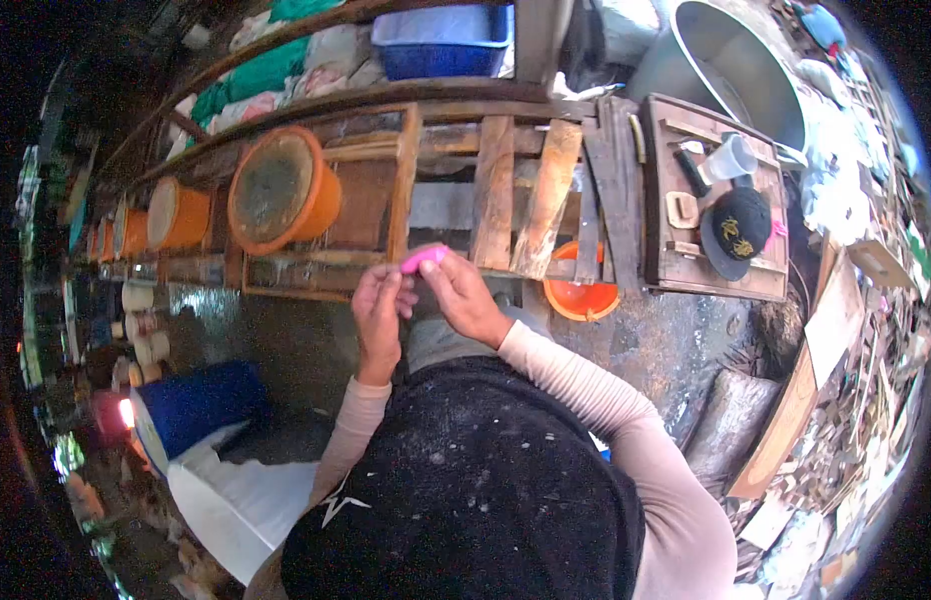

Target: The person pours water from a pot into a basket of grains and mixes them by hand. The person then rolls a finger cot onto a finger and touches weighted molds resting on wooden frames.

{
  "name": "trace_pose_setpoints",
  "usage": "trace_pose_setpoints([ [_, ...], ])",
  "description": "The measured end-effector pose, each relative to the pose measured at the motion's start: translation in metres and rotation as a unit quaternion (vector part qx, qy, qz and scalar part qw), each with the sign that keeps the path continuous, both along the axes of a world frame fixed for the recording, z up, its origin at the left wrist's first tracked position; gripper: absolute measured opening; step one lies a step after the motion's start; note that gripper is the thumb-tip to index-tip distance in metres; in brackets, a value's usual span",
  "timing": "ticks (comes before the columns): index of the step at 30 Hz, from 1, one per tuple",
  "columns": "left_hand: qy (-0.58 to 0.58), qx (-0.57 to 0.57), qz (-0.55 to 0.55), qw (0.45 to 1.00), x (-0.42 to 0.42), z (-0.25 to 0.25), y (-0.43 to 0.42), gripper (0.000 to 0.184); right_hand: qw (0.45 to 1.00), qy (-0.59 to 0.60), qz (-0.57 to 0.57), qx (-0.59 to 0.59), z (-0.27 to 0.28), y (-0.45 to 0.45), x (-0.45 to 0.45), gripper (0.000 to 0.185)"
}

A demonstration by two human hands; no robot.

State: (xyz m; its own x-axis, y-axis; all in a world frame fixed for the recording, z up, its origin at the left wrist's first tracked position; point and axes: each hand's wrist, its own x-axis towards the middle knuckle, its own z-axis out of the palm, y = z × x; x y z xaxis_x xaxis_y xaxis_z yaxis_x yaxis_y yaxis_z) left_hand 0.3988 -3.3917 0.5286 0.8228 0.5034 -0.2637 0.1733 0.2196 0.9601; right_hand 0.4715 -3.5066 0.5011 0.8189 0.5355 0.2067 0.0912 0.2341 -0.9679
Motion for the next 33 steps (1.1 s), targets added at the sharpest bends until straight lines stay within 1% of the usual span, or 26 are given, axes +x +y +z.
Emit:
trace_pose_setpoints([
  [1,-0.008,-0.003,-0.016,1.000,-0.003,-0.007,0.003,0.017,0.999,0.034,0.001,-0.038,-0.009,-0.006,0.002,0.026],
  [2,0.025,-0.009,-0.026,0.999,-0.005,-0.013,0.006,0.017,0.995,0.000,-0.059,-0.078,-0.006,-0.007,0.005,0.028],
  [3,0.060,-0.013,-0.036,0.997,-0.007,-0.021,0.010,0.017,0.994,-0.001,-0.077,-0.084,-0.013,-0.015,0.011,0.028],
  [4,0.061,-0.019,-0.054,0.996,-0.008,-0.034,0.014,0.017,0.979,-0.064,-0.048,-0.188,-0.029,-0.022,0.020,0.027],
  [5,0.091,-0.010,-0.066,0.994,-0.011,-0.050,0.018,0.016,0.949,-0.120,-0.014,-0.292,-0.044,-0.030,0.025,0.027],
  [6,0.121,-0.001,-0.076,0.990,-0.017,-0.068,0.021,0.016,0.930,-0.152,-0.040,-0.333,-0.055,-0.039,0.026,0.028],
  [7,0.126,-0.004,-0.085,0.988,-0.025,-0.088,0.025,0.016,0.907,-0.184,-0.063,-0.372,-0.067,-0.048,0.028,0.030],
  [9,0.218,0.016,-0.106,0.970,-0.045,-0.134,0.034,0.016,0.887,-0.105,-0.059,-0.445,-0.131,-0.076,0.027,0.038],
  [10,0.223,0.005,-0.112,0.968,-0.060,-0.157,0.040,0.016,0.860,-0.076,-0.062,-0.501,-0.143,-0.092,0.023,0.040],
  [11,0.226,0.005,-0.114,0.967,-0.075,-0.176,0.047,0.016,0.852,-0.045,-0.079,-0.516,-0.163,-0.113,0.018,0.042],
  [12,0.219,-0.017,-0.102,0.970,-0.093,-0.194,0.054,0.017,0.817,-0.059,-0.071,-0.569,-0.157,-0.131,0.011,0.045],
  [13,0.210,-0.039,-0.089,0.973,-0.114,-0.219,0.063,0.017,0.831,0.000,-0.088,-0.550,-0.193,-0.154,0.003,0.048],
  [14,0.242,0.050,-0.062,0.967,-0.147,-0.283,0.087,0.016,0.787,0.036,-0.083,-0.610,-0.179,-0.170,-0.006,0.049],
  [15,0.281,0.135,-0.032,0.950,-0.179,-0.345,0.109,0.016,0.779,0.054,-0.087,-0.618,-0.208,-0.194,-0.017,0.049],
  [16,0.310,0.090,-0.021,0.946,-0.194,-0.332,0.114,0.016,0.770,0.071,-0.091,-0.627,-0.237,-0.214,-0.028,0.048],
  [18,0.370,-0.035,-0.009,0.928,-0.210,-0.292,0.108,0.016,0.754,0.169,-0.173,-0.611,-0.223,-0.233,-0.048,0.049],
  [21,0.407,-0.091,0.003,0.909,-0.221,-0.275,0.111,0.017,0.742,0.202,-0.162,-0.618,-0.225,-0.252,-0.062,0.049],
  [23,0.415,-0.104,0.004,0.904,-0.219,-0.270,0.114,0.018,0.747,0.199,-0.156,-0.615,-0.225,-0.250,-0.065,0.050],
  [25,0.413,-0.111,0.000,0.904,-0.211,-0.269,0.115,0.019,0.749,0.176,-0.181,-0.613,-0.213,-0.236,-0.062,0.050],
  [26,0.410,-0.111,0.001,0.905,-0.203,-0.271,0.114,0.020,0.752,0.174,-0.172,-0.611,-0.221,-0.231,-0.060,0.050],
  [28,0.416,-0.124,0.012,0.901,-0.189,-0.284,0.117,0.022,0.779,0.177,-0.164,-0.579,-0.247,-0.219,-0.048,0.049],
  [29,0.389,-0.141,0.018,0.910,-0.176,-0.275,0.113,0.023,0.798,0.104,-0.211,-0.555,-0.270,-0.212,-0.047,0.052],
  [30,0.367,-0.131,-0.007,0.921,-0.163,-0.276,0.111,0.022,0.815,0.162,-0.176,-0.528,-0.265,-0.200,-0.037,0.055],
  [31,0.359,-0.112,0.003,0.926,-0.149,-0.269,0.105,0.021,0.826,0.218,-0.141,-0.500,-0.254,-0.187,-0.026,0.058],
  [33,0.345,-0.078,0.010,0.935,-0.120,-0.249,0.090,0.018,0.842,0.210,-0.073,-0.492,-0.241,-0.164,-0.011,0.065],
])
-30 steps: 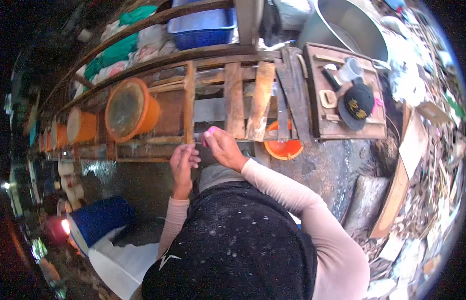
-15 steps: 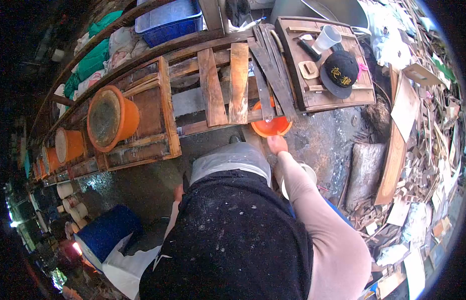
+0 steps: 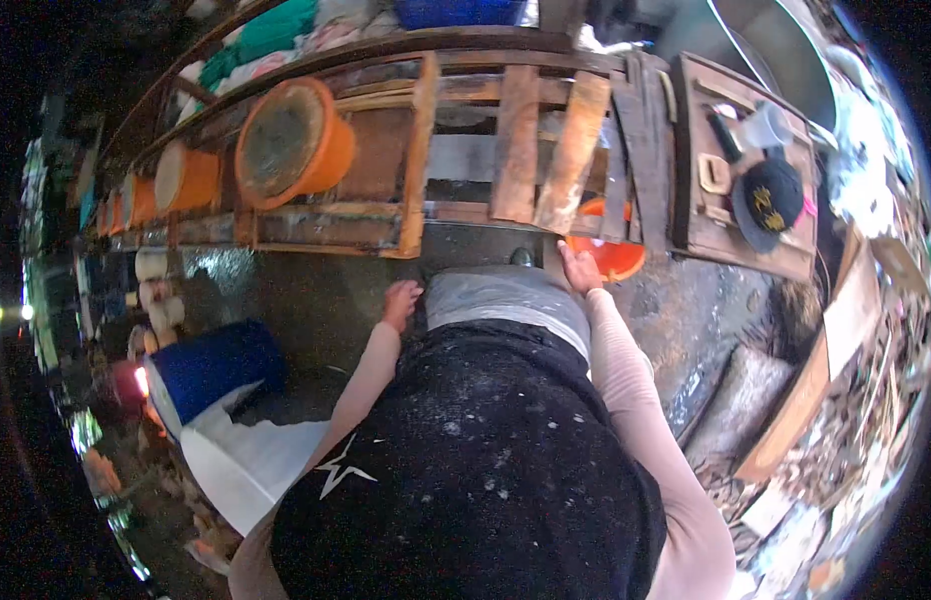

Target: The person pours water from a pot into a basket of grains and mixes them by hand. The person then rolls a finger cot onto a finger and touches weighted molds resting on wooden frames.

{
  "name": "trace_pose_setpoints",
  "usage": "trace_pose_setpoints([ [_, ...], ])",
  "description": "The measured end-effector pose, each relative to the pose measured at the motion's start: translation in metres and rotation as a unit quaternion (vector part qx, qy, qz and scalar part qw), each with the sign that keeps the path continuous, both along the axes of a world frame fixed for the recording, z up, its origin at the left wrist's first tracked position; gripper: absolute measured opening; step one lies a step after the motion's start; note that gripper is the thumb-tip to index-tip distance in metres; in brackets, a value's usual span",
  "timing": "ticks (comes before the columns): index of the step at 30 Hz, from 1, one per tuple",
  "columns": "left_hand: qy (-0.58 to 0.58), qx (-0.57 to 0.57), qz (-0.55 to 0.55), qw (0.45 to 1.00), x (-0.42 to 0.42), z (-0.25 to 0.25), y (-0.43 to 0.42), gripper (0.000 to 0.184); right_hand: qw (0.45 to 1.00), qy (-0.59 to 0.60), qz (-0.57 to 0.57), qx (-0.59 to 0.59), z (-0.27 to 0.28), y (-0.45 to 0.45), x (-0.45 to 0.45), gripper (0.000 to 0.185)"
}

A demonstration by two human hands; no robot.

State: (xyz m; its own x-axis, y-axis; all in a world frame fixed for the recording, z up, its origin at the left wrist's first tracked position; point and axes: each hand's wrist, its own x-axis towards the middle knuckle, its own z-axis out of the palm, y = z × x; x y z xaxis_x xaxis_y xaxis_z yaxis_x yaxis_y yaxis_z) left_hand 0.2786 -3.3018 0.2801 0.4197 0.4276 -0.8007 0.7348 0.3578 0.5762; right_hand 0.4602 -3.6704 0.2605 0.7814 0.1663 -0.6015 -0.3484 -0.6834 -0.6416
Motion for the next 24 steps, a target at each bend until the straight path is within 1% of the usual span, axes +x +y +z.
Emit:
trace_pose_setpoints([
  [1,-0.011,0.030,-0.013,0.999,0.011,0.014,-0.009,0.017,0.999,0.026,0.044,0.008,0.010,0.008,0.007,0.063],
  [2,-0.013,0.034,-0.002,0.999,0.016,0.014,-0.010,0.017,0.998,0.024,0.055,0.012,0.008,0.014,0.011,0.063],
  [4,-0.042,0.029,-0.041,0.998,0.023,0.016,-0.014,0.019,0.991,0.005,0.134,-0.025,0.005,0.020,0.015,0.063],
  [5,-0.038,0.027,-0.035,0.998,0.023,0.016,-0.016,0.019,0.987,-0.003,0.159,-0.029,-0.014,0.017,0.015,0.063],
  [6,-0.039,0.026,-0.028,0.998,0.018,0.005,-0.015,0.019,0.986,-0.004,0.165,-0.030,-0.015,0.015,0.016,0.063],
  [8,-0.064,0.038,-0.015,0.997,0.005,-0.014,-0.013,0.019,0.986,0.005,0.156,-0.060,-0.017,0.009,0.013,0.063],
  [9,-0.065,0.037,-0.009,0.997,-0.001,-0.016,-0.012,0.019,0.987,-0.016,0.149,-0.051,-0.020,0.004,0.010,0.067],
  [10,-0.052,0.051,-0.006,0.997,-0.010,-0.017,-0.012,0.019,0.987,-0.017,0.155,-0.051,-0.022,-0.003,0.009,0.067],
  [12,-0.038,0.064,0.002,0.997,-0.033,-0.023,-0.010,0.019,0.992,0.117,0.052,-0.017,-0.022,-0.016,0.003,0.056],
  [14,0.003,0.027,0.066,0.997,-0.055,-0.036,-0.006,0.020,0.991,0.130,0.044,0.002,-0.012,-0.025,-0.004,0.058],
  [15,0.000,0.029,0.073,0.997,-0.069,-0.044,-0.003,0.020,0.989,0.143,0.033,0.022,-0.005,-0.029,-0.007,0.060],
  [16,0.002,0.003,0.079,0.997,-0.083,-0.053,0.001,0.019,0.987,0.156,0.024,0.043,0.000,-0.031,-0.009,0.063],
  [17,0.003,-0.021,0.086,0.996,-0.094,-0.056,0.003,0.018,0.991,0.124,0.026,0.046,0.001,-0.033,-0.014,0.066],
  [18,-0.001,-0.016,0.096,0.995,-0.098,-0.052,0.000,0.018,0.994,0.093,0.029,0.050,-0.001,-0.035,-0.020,0.072],
  [19,0.010,-0.036,0.104,0.994,-0.100,-0.047,-0.005,0.013,0.992,0.107,0.027,0.056,-0.011,-0.043,-0.024,0.077],
  [20,0.020,-0.050,0.119,0.991,-0.102,-0.042,-0.005,0.008,0.990,0.122,0.034,0.066,-0.029,-0.049,-0.024,0.084],
  [22,0.027,-0.021,0.124,0.992,-0.099,-0.034,-0.011,0.006,0.995,0.060,0.083,0.013,-0.070,-0.057,-0.023,0.089],
  [24,0.042,-0.022,0.114,0.992,-0.098,-0.052,-0.008,0.005,0.991,0.107,0.065,0.038,-0.011,-0.031,-0.024,0.084],
])
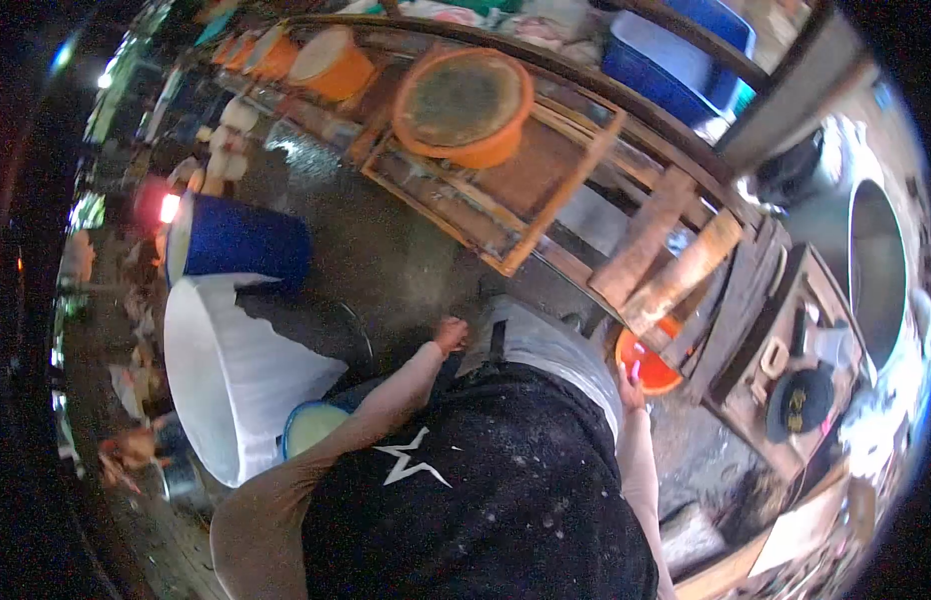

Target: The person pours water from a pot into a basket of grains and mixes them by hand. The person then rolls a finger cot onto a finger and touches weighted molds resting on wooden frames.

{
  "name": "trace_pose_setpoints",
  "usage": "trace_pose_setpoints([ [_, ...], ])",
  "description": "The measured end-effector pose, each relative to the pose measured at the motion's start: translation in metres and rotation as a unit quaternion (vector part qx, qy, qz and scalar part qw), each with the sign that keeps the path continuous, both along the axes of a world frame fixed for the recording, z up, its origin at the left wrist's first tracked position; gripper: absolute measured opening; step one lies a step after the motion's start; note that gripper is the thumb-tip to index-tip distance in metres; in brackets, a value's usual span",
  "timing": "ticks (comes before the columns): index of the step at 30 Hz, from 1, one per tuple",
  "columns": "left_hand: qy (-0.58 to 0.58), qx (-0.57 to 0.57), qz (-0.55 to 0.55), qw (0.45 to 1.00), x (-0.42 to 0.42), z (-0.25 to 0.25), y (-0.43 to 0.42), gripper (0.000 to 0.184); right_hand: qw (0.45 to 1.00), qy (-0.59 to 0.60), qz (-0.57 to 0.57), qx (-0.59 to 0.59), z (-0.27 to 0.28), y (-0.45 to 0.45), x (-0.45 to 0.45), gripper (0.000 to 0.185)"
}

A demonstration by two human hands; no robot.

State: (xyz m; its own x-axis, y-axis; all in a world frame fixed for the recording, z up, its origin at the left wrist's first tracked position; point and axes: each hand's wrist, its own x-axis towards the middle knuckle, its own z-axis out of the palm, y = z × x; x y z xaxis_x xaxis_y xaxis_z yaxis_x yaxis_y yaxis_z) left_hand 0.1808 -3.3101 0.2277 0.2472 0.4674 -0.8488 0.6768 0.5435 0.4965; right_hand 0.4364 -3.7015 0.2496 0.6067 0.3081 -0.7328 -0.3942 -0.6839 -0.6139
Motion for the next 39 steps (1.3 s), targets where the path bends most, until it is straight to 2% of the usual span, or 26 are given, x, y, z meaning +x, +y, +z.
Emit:
trace_pose_setpoints([
  [2,-0.018,0.034,-0.012,0.999,0.011,-0.003,-0.001,0.006,0.997,-0.014,0.056,-0.053,-0.028,-0.007,0.003,0.082],
  [3,-0.033,0.061,-0.041,0.997,0.017,-0.005,-0.002,0.007,0.999,-0.020,-0.014,0.042,-0.035,-0.002,-0.008,0.075],
  [4,-0.037,0.058,-0.040,0.997,0.023,-0.006,-0.001,0.007,0.995,-0.072,0.060,-0.044,-0.039,-0.006,0.004,0.063],
  [6,-0.056,0.056,-0.074,0.994,0.034,-0.008,0.003,0.010,0.958,-0.173,0.075,-0.214,-0.014,0.008,0.013,0.059],
  [8,-0.060,0.077,-0.064,0.993,0.048,0.001,-0.002,0.012,0.964,-0.162,0.070,-0.201,-0.003,0.016,0.027,0.058],
  [10,-0.059,0.100,-0.055,0.992,0.055,0.012,-0.004,0.014,0.942,-0.264,0.052,-0.200,0.018,0.030,0.029,0.061],
  [12,-0.064,0.058,-0.052,0.995,0.055,0.020,-0.001,0.017,0.944,-0.263,0.008,-0.200,0.031,0.041,0.036,0.065],
  [14,-0.045,0.071,-0.058,0.995,0.054,0.028,0.000,0.018,0.953,-0.248,-0.013,-0.175,0.022,0.039,0.044,0.060],
  [15,-0.027,0.083,-0.064,0.994,0.054,0.031,0.000,0.018,0.962,-0.222,-0.001,-0.159,-0.016,0.024,0.052,0.058],
  [16,-0.027,0.082,-0.067,0.994,0.051,0.026,0.002,0.018,0.962,-0.220,-0.005,-0.160,-0.016,0.024,0.049,0.058],
  [18,-0.024,0.050,-0.065,0.996,0.040,0.015,0.007,0.020,0.984,-0.133,-0.116,0.027,-0.010,0.031,0.042,0.054],
  [19,-0.021,0.045,-0.075,0.996,0.034,0.012,0.008,0.020,0.993,-0.074,-0.089,0.025,-0.005,0.029,0.043,0.051],
  [20,-0.031,0.054,-0.061,0.996,0.030,0.011,0.007,0.020,0.997,-0.025,-0.074,0.000,0.009,0.032,0.040,0.057],
  [22,-0.036,0.053,-0.063,0.996,0.023,0.018,0.007,0.020,0.988,-0.151,0.029,-0.027,-0.051,0.013,0.028,0.063],
  [24,-0.058,0.038,-0.040,0.997,0.018,0.029,0.007,0.019,0.986,-0.161,0.039,-0.005,-0.020,0.018,0.013,0.065],
  [25,-0.055,0.026,-0.063,0.996,0.019,0.031,0.007,0.019,0.986,-0.164,0.038,-0.016,-0.018,0.018,0.007,0.064],
  [26,-0.052,0.026,-0.039,0.998,0.019,0.031,0.007,0.016,0.985,-0.167,0.038,-0.025,-0.017,0.017,0.001,0.062],
  [28,-0.041,0.017,-0.029,0.999,0.018,0.035,0.005,0.013,0.984,-0.126,0.060,-0.106,0.007,0.021,-0.002,0.058],
  [29,-0.041,-0.004,-0.020,0.999,0.019,0.041,0.005,0.011,0.978,-0.163,0.052,-0.122,-0.020,0.013,-0.010,0.055],
  [32,-0.057,-0.025,-0.025,0.998,0.015,0.041,0.004,0.006,0.975,-0.194,-0.025,-0.108,-0.032,0.004,-0.022,0.055],
  [34,-0.043,0.021,-0.073,0.996,0.025,0.065,0.001,0.006,0.977,-0.177,-0.065,-0.099,-0.028,0.000,-0.022,0.057],
  [36,-0.033,0.010,-0.077,0.996,0.030,0.072,0.003,0.006,0.990,-0.057,-0.108,-0.074,-0.027,-0.006,-0.021,0.057],
  [37,-0.030,0.003,-0.071,0.997,0.033,0.074,0.005,0.007,0.988,-0.042,-0.127,-0.071,0.013,0.004,-0.017,0.060],
  [38,-0.028,0.002,-0.076,0.997,0.039,0.077,0.007,0.007,0.988,-0.040,-0.132,-0.072,-0.002,-0.002,-0.021,0.060],
  [39,0.001,0.008,-0.090,0.996,0.044,0.081,0.009,0.009,0.986,-0.100,-0.107,-0.080,-0.025,-0.010,-0.023,0.060],
])
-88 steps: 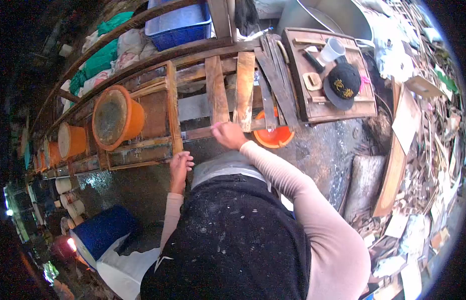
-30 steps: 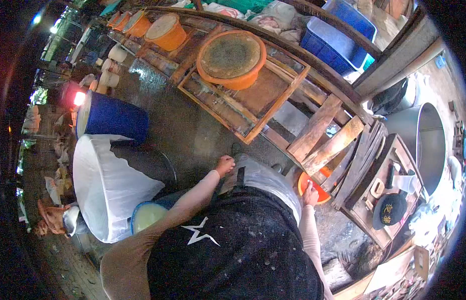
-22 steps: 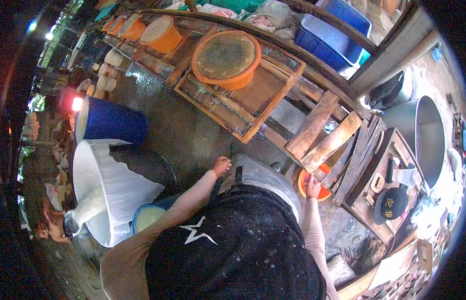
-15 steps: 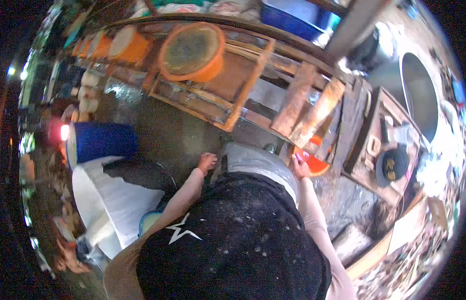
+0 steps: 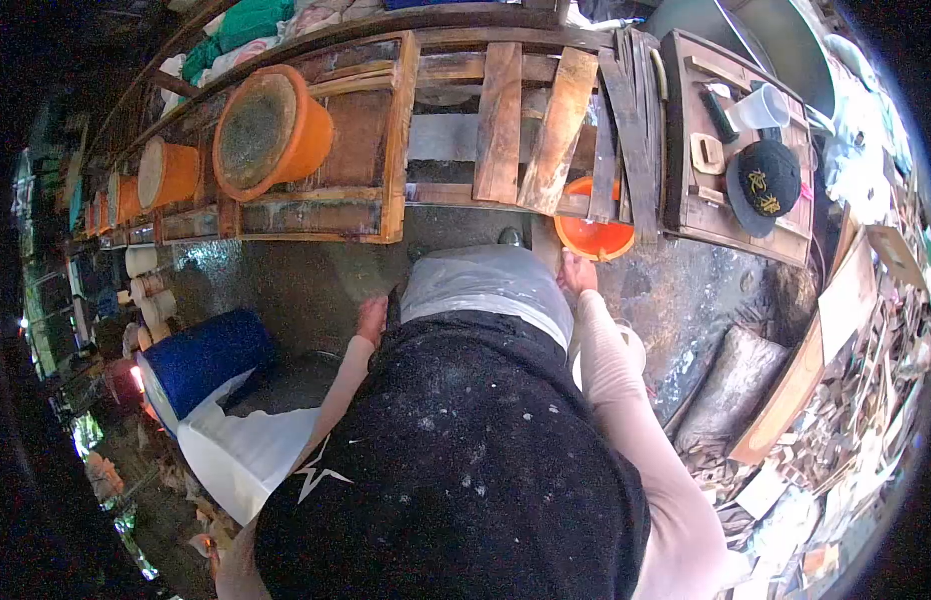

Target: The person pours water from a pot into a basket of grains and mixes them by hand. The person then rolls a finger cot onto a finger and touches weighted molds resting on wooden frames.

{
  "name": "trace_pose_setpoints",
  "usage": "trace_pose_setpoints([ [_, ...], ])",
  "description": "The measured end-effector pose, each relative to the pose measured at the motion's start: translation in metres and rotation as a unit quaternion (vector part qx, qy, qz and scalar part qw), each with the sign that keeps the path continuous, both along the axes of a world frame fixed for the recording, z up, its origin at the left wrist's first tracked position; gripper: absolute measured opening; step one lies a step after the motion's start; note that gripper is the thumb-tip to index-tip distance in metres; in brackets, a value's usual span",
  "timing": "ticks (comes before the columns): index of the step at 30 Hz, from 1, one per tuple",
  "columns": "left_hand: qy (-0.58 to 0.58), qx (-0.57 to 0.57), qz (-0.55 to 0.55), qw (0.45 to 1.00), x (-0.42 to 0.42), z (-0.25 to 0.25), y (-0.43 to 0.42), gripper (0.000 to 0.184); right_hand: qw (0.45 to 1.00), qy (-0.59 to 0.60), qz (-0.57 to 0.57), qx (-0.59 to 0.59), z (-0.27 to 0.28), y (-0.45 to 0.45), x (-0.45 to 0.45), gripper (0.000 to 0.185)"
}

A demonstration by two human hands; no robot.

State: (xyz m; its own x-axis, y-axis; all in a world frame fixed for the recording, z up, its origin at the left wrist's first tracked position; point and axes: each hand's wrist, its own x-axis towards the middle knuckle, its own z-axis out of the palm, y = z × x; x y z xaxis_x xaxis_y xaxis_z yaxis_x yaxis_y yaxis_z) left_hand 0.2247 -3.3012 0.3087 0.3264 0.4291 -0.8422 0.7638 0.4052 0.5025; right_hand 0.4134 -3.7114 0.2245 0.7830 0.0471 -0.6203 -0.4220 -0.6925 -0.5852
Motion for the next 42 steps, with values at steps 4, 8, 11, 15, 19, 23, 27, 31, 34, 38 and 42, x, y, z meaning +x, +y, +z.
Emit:
trace_pose_setpoints([
  [4,0.001,0.009,-0.010,1.000,0.005,-0.015,0.014,0.015,0.996,0.032,-0.044,0.065,-0.020,-0.005,0.000,0.053],
  [8,0.016,0.036,-0.027,0.999,0.027,-0.001,0.008,0.018,0.994,0.034,-0.060,0.083,-0.040,-0.011,-0.003,0.047],
  [11,0.020,0.040,-0.045,0.998,0.034,-0.003,0.005,0.017,0.990,0.055,-0.074,0.107,-0.047,-0.012,-0.004,0.041],
  [15,0.007,0.066,-0.073,0.995,0.029,-0.014,-0.003,0.018,0.981,0.091,-0.090,0.148,-0.035,-0.008,0.001,0.032],
  [19,-0.001,0.075,-0.066,0.995,0.024,-0.005,-0.010,0.015,0.989,0.062,-0.064,0.115,-0.013,-0.002,0.008,0.030],
  [23,-0.023,0.013,-0.045,0.999,0.010,-0.007,-0.003,0.014,0.998,0.044,-0.012,0.049,0.040,0.011,0.021,0.035],
  [27,-0.015,-0.011,-0.004,1.000,0.005,-0.019,-0.001,0.013,0.999,0.016,0.048,0.007,0.036,0.007,0.023,0.043],
  [31,-0.028,-0.006,0.009,1.000,0.009,-0.012,-0.003,0.014,0.992,-0.076,0.092,-0.035,-0.013,-0.005,0.019,0.040],
  [34,-0.019,-0.006,-0.007,1.000,0.012,-0.016,-0.002,0.015,0.999,0.002,0.043,-0.002,-0.020,-0.006,0.020,0.043],
  [38,-0.014,-0.004,-0.012,1.000,0.007,-0.033,0.005,0.018,0.999,0.036,0.027,0.029,-0.016,-0.002,0.020,0.040],
  [42,0.004,0.009,-0.016,1.000,0.003,-0.045,0.011,0.023,0.999,0.013,0.025,0.036,-0.026,-0.003,0.015,0.035],
])
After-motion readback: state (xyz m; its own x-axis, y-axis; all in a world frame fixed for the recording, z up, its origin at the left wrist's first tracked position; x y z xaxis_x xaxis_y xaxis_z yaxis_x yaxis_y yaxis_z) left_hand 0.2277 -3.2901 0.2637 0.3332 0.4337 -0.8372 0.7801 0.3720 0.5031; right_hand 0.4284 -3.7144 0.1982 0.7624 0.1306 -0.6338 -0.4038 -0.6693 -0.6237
